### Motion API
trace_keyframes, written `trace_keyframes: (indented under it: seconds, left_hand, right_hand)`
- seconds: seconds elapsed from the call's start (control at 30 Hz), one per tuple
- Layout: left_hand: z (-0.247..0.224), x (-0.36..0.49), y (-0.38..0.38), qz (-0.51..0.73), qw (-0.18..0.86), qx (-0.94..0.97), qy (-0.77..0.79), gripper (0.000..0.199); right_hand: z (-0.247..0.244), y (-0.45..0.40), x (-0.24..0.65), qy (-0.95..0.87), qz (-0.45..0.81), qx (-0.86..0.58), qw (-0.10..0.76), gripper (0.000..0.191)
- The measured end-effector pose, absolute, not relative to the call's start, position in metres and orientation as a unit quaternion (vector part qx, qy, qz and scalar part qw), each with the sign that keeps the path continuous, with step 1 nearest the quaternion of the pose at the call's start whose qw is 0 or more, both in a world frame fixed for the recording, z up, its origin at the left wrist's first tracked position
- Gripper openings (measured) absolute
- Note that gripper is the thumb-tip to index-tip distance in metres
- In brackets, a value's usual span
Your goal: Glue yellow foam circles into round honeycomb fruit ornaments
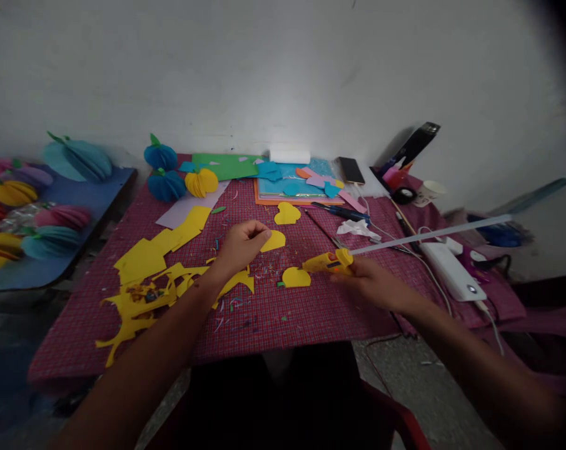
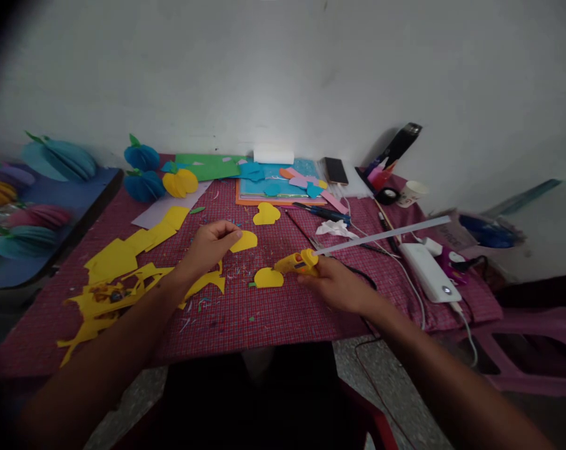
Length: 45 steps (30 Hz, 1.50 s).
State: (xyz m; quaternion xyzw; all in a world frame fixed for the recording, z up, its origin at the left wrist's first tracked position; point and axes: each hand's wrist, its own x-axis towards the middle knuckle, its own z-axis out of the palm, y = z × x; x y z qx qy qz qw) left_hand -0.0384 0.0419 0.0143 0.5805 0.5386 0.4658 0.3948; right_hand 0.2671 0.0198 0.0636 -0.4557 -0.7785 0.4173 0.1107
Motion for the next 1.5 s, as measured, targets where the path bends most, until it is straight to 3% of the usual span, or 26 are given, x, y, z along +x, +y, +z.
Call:
trace_keyframes:
  seconds: [1.5]
  left_hand:
    - [0.014,-0.036,0.041,0.466,0.39,0.58,0.542,0.021]
  right_hand:
    - [0.074,-0.001,0.287,-0.795,0.382,-0.463,0.08,0.03]
